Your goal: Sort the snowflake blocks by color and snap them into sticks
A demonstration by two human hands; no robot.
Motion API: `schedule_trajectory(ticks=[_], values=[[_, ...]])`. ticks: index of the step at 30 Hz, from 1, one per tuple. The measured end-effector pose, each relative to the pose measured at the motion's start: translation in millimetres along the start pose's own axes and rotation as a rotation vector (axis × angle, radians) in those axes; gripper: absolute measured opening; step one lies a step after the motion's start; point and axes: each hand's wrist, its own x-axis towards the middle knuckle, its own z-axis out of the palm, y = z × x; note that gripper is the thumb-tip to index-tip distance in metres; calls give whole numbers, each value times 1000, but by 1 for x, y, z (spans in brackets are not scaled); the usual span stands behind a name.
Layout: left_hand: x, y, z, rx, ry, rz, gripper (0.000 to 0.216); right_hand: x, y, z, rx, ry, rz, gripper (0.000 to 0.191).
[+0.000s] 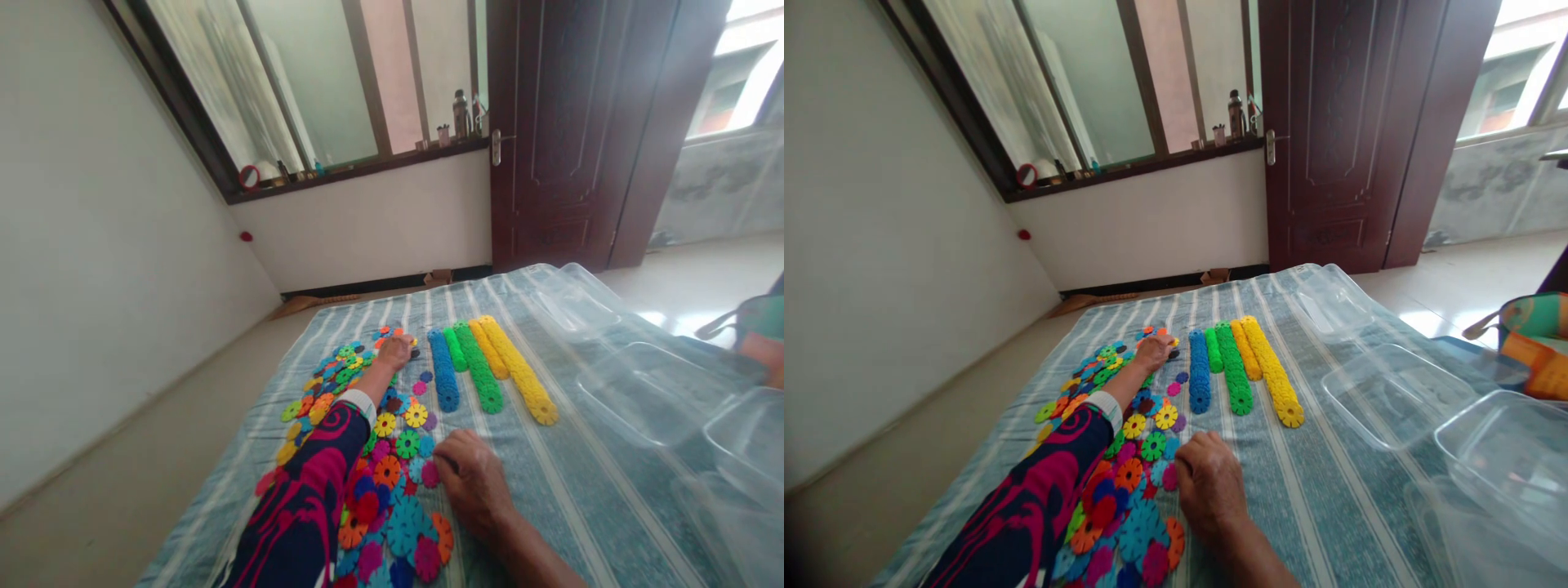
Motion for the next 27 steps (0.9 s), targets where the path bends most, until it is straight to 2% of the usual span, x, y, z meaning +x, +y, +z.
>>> schedule_trajectory(ticks=[8, 11, 14, 18, 19, 23, 27], values=[[-31, -5, -15, -112, 90, -73, 26, 0, 0, -2, -15, 6, -18, 22], [-55, -6, -25, -196, 149, -109, 28, 0, -1, -3, -20, 8, -21, 22], [-90, -1, -34, -312, 158, -135, 30, 1, -1, -5, -17, 17, -19, 22], [-150, 20, -41, -744, 139, -141, 26, 2, -1, -6, 3, 33, 16, 23], [-166, 28, -43, -793, 94, -101, 25, 2, 0, -5, 27, 42, 32, 21], [-211, 59, -48, -812, 54, -5, 25, 2, 3, -2, 170, 92, 86, 19], [-228, 80, -44, -803, 131, -16, 25, 2, 6, 0, 241, 74, 10, 22]])
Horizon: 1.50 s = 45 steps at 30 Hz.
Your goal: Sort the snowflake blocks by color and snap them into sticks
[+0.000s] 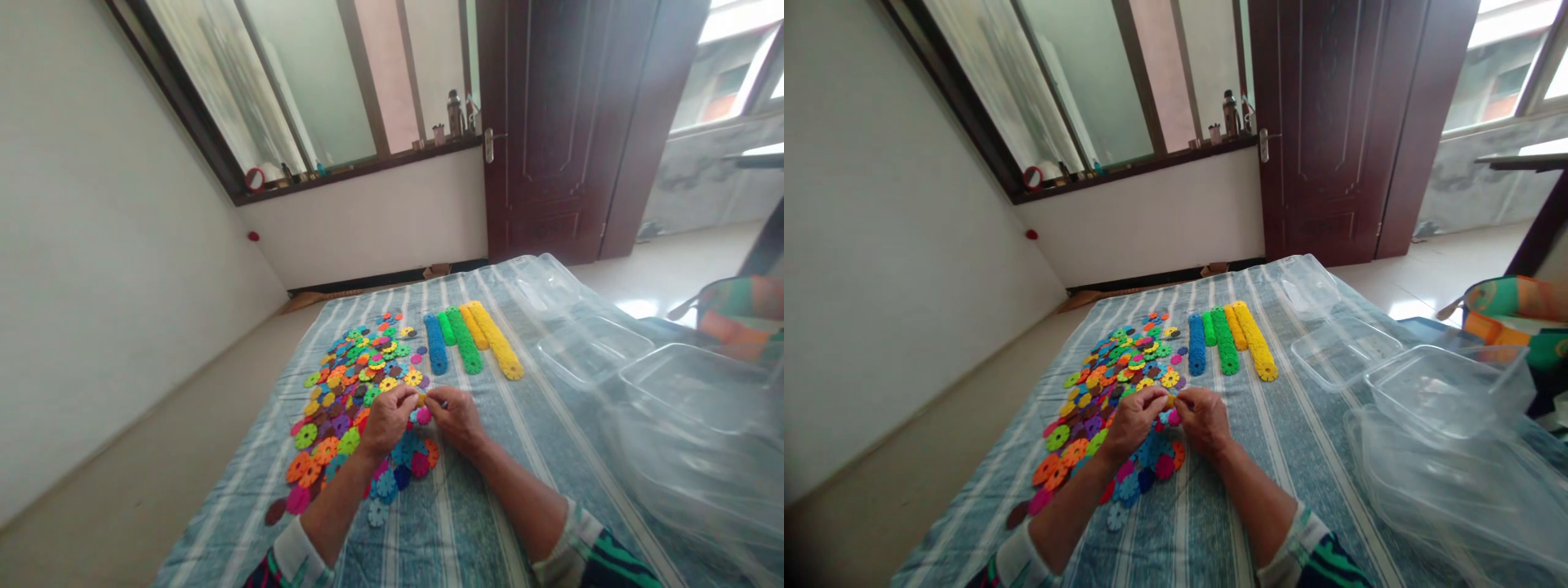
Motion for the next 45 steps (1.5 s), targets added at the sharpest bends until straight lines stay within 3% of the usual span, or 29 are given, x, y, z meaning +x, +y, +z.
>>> schedule_trajectory(ticks=[5, 15, 20, 26, 33, 36, 40, 42, 45], values=[[-10, -7, 9, 7, 114, 5, 26, 2, 4, 1, 68, -2, 19, 23], [-26, -36, -2, 94, 448, 37, 26, 4, 8, -1, 123, -31, 94, 23], [-29, -40, -4, 143, 512, 133, 26, 3, 11, 0, 114, -34, 115, 22], [-32, -47, -11, 174, 570, 146, 26, 3, 12, -2, 121, -45, 103, 20], [-30, -50, -7, 208, 566, 227, 24, 3, 7, -6, 130, -20, 86, 19], [-28, -51, -6, 204, 563, 251, 24, 10, 5, -24, -2, 81, -4, 22], [-27, -53, -7, 183, 545, 250, 23, 39, 6, -75, -485, 201, -121, 25], [-27, -53, -7, 173, 537, 246, 22, 58, 8, -102, -763, 144, -65, 28], [-28, -53, -7, 161, 524, 241, 23, 84, 14, -128, -1041, -61, 5, 28]])
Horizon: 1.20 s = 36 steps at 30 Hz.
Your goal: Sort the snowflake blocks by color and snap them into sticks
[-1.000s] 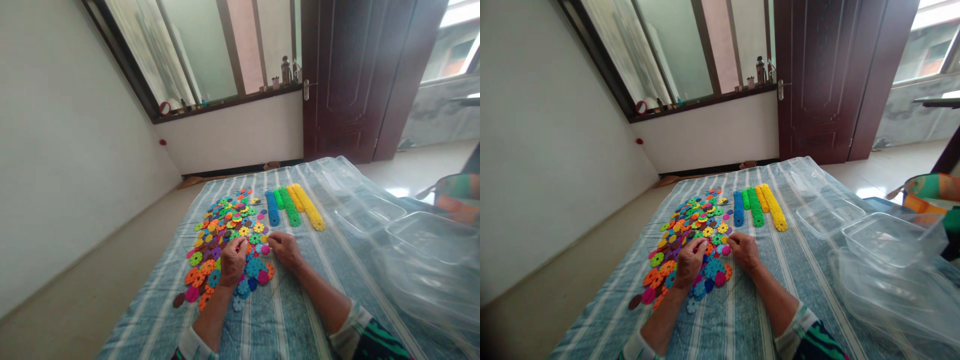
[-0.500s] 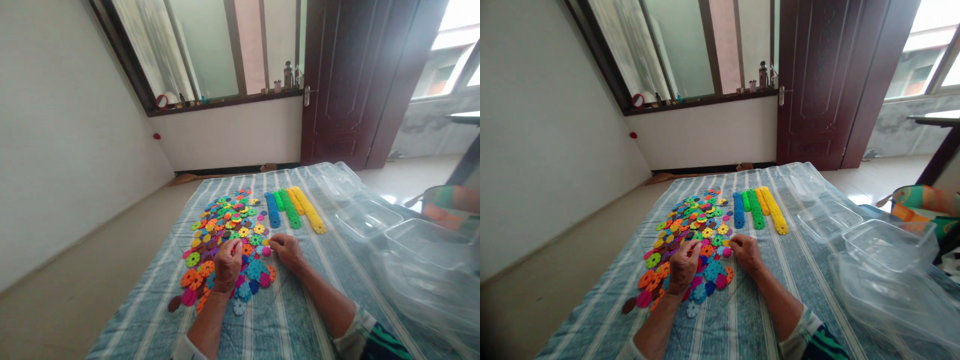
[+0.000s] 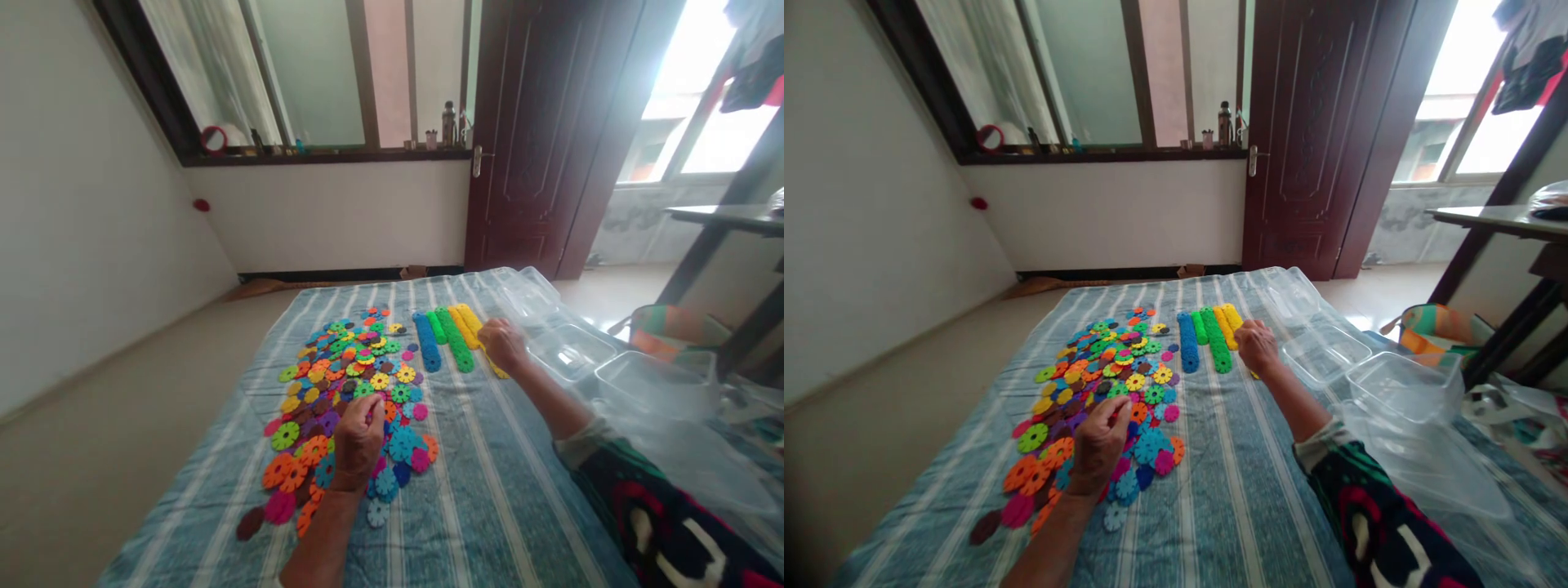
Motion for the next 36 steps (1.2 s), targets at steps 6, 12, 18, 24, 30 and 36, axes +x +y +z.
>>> schedule_trajectory(ticks=[6, 12, 18, 24, 30, 36], values=[[-2, -1, 1, -7, -9, -7, 24, 24, 10, 10, -60, -137, -73, 20], [-3, -2, 3, -1, -30, -6, 23, 30, 9, 20, -74, -179, -102, 21], [-2, 0, 1, -8, -35, -18, 23, 33, 8, 24, -99, -165, -89, 22], [-1, -2, -1, -31, -17, -34, 22, 17, 2, 18, -87, -91, -66, 26], [0, -1, -3, -33, -14, -49, 22, -29, -46, 20, 51, 64, -158, 32], [0, 1, -5, -32, 0, -59, 22, -63, -103, 39, 343, 128, -361, 29]])
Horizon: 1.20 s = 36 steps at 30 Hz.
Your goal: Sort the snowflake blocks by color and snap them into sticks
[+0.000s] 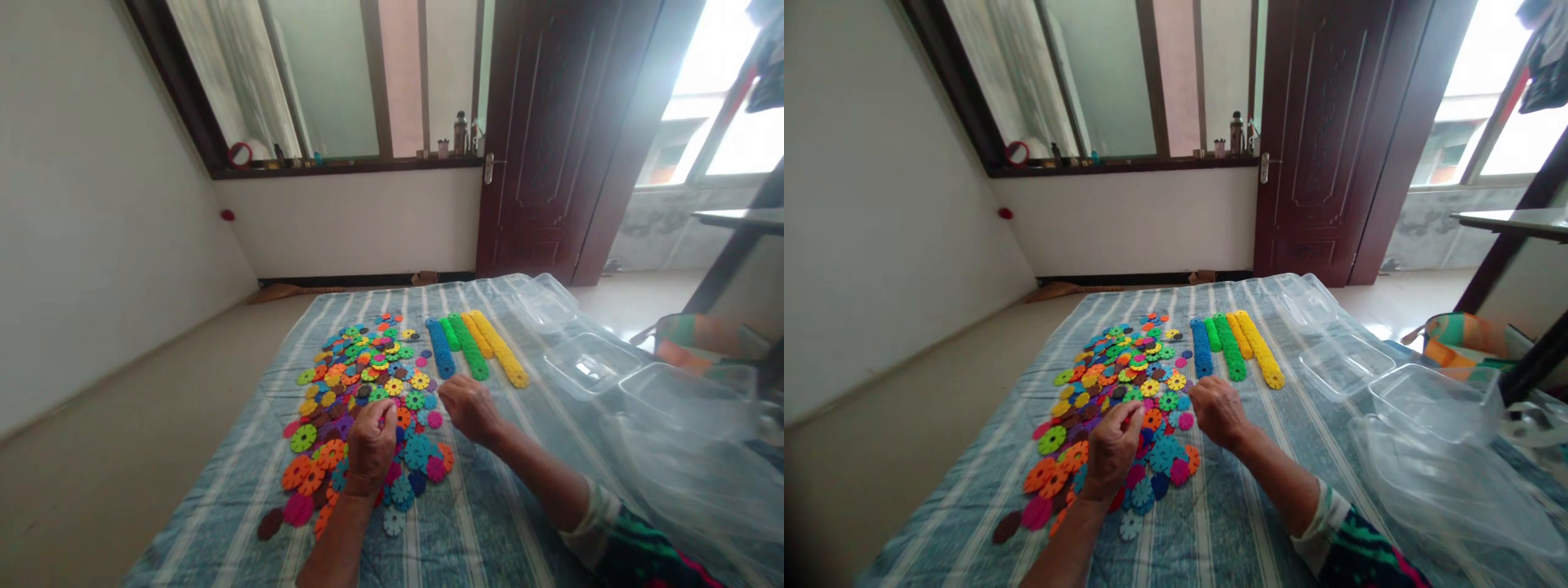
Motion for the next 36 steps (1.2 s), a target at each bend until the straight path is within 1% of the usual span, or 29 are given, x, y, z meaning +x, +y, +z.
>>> schedule_trajectory(ticks=[2, 5, 8, 10, 16, 24, 36], values=[[-1, 1, -1, 2, 2, -1, 22, -5, -5, 11, 55, 24, -25, 30], [-3, 3, -2, 6, 5, 0, 22, -13, -1, 23, 105, 74, -54, 31], [-6, 5, -2, 11, -4, -7, 22, -18, 5, 29, 145, 110, -27, 29], [-8, 5, -1, 11, -15, -13, 22, -20, 6, 29, 162, 106, -14, 28], [-12, 9, 1, 30, -52, -14, 24, -22, 4, 28, 170, 29, -28, 27], [-15, 16, 1, 70, -72, -17, 24, -24, 8, 31, 219, -8, 3, 24], [-14, 20, 1, 25, -78, -17, 20, -21, 7, 31, 278, 3, 31, 24]])
